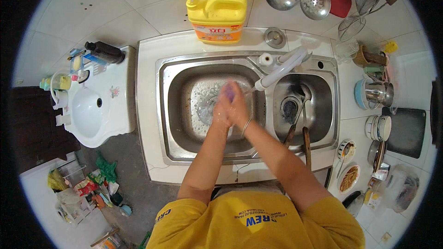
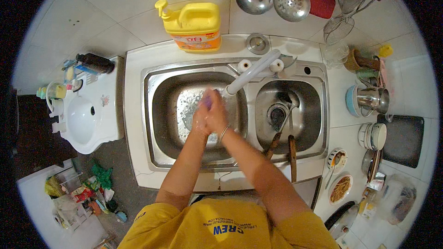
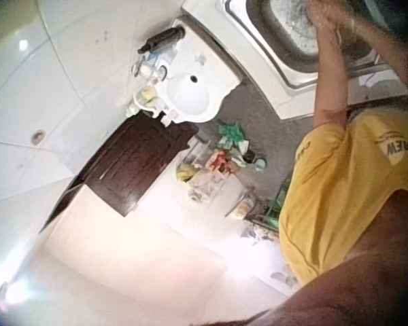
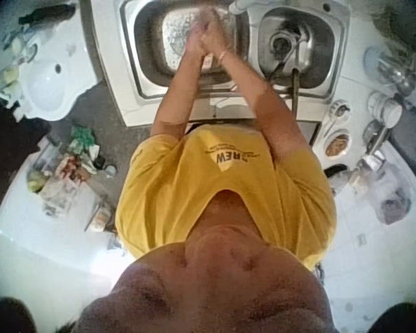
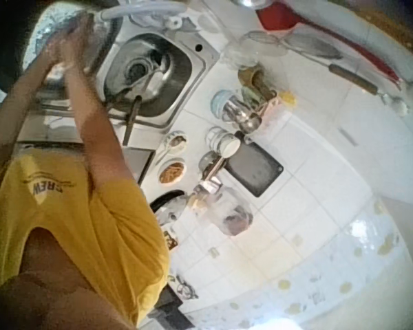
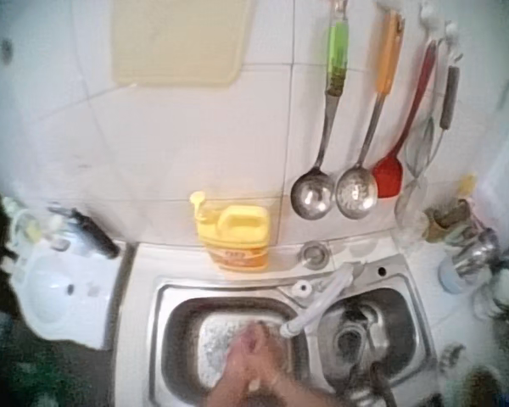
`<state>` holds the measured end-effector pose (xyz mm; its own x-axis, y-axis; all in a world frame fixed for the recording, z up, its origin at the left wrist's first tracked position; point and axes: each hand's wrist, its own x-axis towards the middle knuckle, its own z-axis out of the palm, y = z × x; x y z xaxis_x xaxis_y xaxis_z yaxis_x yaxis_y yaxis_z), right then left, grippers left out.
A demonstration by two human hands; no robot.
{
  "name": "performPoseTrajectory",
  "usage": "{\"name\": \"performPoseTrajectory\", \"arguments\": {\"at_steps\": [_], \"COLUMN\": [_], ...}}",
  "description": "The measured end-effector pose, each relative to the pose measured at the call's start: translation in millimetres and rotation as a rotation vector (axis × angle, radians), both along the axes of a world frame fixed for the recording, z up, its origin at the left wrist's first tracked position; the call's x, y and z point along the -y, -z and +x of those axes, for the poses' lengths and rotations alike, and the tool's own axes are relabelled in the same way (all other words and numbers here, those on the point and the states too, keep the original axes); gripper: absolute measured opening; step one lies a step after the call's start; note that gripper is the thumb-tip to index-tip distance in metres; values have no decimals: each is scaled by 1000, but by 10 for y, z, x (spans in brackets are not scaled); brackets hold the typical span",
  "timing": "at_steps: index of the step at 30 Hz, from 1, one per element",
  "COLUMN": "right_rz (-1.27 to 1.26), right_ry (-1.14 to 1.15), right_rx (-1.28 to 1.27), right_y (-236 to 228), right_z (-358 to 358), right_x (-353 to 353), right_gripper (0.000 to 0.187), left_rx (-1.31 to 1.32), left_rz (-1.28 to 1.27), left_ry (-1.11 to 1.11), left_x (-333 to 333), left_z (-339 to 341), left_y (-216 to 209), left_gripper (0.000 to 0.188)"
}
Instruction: The person wipes a green plastic grate with a purple cloth and then uses the same cloth to scrub the kitchen faucet and sink area under running water.
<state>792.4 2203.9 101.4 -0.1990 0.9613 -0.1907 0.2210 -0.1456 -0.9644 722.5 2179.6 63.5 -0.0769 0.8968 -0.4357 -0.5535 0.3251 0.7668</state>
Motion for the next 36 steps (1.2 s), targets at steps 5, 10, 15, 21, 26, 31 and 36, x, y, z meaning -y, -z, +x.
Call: {"name": "performPoseTrajectory", "arguments": {"at_steps": [5,10,15,21,26,31,36], "right_rz": [545,727,763,426,-128,54,-238], "right_ry": [-286,-483,-301,-206,-166,-202,-215], "right_rx": [345,400,444,776,398,30,-82], "right_y": [-3,-223,-209,-357,-2,67,-42], "right_z": [359,520,400,255,645,942,826], "right_x": [-92,246,92,-223,-581,-203,-20], "right_gripper": [44,34,25,23,29,27,37], "left_rx": [682,1046,134,-617,-695,-1,911], "left_rz": [-111,-112,240,333,118,-270,-56], "left_ry": [-162,10,124,-75,48,-260,-305], "left_x": [-36,-57,-122,-202,-144,42,-30], "left_z": [-75,-83,176,337,339,-198,-206], "left_y": [-352,5,113,56,238,381,148], "left_gripper": [40,41,31,25,22,31,51]}}
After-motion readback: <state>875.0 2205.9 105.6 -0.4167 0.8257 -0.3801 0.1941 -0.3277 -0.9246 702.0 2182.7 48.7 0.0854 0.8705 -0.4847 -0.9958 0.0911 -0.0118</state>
